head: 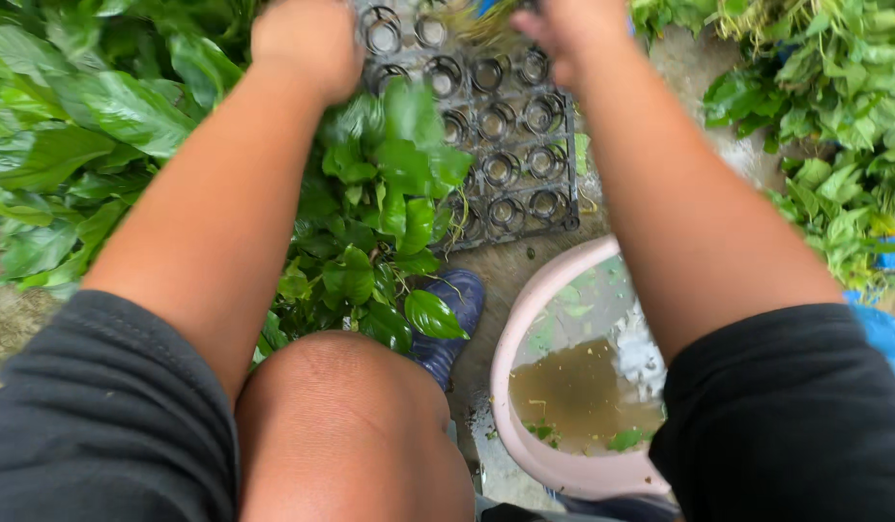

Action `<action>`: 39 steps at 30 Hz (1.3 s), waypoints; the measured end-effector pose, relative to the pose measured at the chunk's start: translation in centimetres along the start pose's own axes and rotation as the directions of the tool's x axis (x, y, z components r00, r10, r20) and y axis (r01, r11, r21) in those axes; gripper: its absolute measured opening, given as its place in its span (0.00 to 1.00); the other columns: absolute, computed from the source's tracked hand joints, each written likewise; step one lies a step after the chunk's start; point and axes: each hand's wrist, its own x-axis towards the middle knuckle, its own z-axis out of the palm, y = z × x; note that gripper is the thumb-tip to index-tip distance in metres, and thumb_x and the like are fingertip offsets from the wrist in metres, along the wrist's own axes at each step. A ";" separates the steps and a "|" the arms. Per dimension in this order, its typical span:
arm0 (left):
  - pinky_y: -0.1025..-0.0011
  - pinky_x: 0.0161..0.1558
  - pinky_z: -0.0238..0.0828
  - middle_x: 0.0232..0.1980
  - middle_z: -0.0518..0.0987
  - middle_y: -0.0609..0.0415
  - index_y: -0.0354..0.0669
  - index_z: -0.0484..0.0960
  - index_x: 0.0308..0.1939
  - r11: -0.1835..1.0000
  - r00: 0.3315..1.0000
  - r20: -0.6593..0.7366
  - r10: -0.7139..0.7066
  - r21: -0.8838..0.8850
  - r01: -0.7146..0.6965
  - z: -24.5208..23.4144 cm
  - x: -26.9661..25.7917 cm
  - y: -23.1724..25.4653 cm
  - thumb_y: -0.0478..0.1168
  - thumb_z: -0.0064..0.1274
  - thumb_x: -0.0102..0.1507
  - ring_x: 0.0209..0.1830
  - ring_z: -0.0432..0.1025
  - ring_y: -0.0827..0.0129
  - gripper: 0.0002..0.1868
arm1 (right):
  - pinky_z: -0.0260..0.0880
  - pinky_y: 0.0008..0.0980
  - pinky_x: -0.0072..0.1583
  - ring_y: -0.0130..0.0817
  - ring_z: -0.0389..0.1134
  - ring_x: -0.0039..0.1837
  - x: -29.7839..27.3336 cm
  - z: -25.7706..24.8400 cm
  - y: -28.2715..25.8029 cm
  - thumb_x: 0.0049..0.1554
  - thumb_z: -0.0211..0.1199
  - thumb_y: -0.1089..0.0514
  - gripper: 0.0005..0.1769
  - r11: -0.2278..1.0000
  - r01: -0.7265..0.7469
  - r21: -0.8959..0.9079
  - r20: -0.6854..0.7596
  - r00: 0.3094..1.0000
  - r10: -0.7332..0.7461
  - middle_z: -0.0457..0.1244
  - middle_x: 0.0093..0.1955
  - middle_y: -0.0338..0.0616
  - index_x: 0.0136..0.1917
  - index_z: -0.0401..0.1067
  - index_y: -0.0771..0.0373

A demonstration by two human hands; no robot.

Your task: The person removes unwanted material from aquatic plants by hand, dipping them into a basin of water and placing them among other plants.

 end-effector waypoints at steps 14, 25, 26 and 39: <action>0.47 0.66 0.65 0.75 0.65 0.42 0.40 0.71 0.71 0.952 0.834 0.461 -0.303 0.179 0.247 1.6 -6.2 0.3 0.46 0.51 0.63 0.77 0.53 0.46 0.33 | 0.68 0.33 0.40 0.28 0.68 0.36 -6.8 14.5 5.9 0.48 0.65 0.60 0.07 0.888 0.130 -0.441 0.287 0.958 0.002 0.64 0.29 0.40 0.31 0.69 0.58; 0.61 0.43 0.73 0.42 0.85 0.53 0.54 0.86 0.47 0.313 0.627 0.281 -0.726 -0.677 0.666 0.4 -6.5 -7.6 0.45 0.42 0.64 0.39 0.79 0.59 0.16 | 0.67 0.27 0.51 0.22 0.69 0.49 2.4 22.9 22.4 0.50 0.59 0.50 0.12 0.631 0.558 -0.539 0.550 0.801 -0.237 0.73 0.43 0.35 0.45 0.81 0.49; 0.62 0.45 0.73 0.46 0.86 0.54 0.56 0.87 0.49 0.219 0.541 0.288 -0.790 -0.692 0.688 0.5 -6.8 -8.4 0.48 0.42 0.64 0.43 0.80 0.58 0.18 | 0.64 0.22 0.62 0.27 0.69 0.54 9.7 24.8 27.2 0.58 0.46 0.55 0.18 0.523 0.725 -0.448 0.691 0.652 -0.311 0.69 0.43 0.34 0.47 0.78 0.44; 0.74 0.32 0.77 0.39 0.86 0.62 0.53 0.85 0.51 -0.171 0.441 0.514 -0.736 -0.771 0.613 -1.7 -7.0 -8.6 0.50 0.39 0.62 0.31 0.84 0.73 0.22 | 0.71 0.41 0.61 0.52 0.69 0.67 -4.4 28.0 10.7 0.48 0.47 0.29 0.42 0.435 0.429 -0.792 0.425 0.898 -0.112 0.67 0.67 0.48 0.70 0.69 0.48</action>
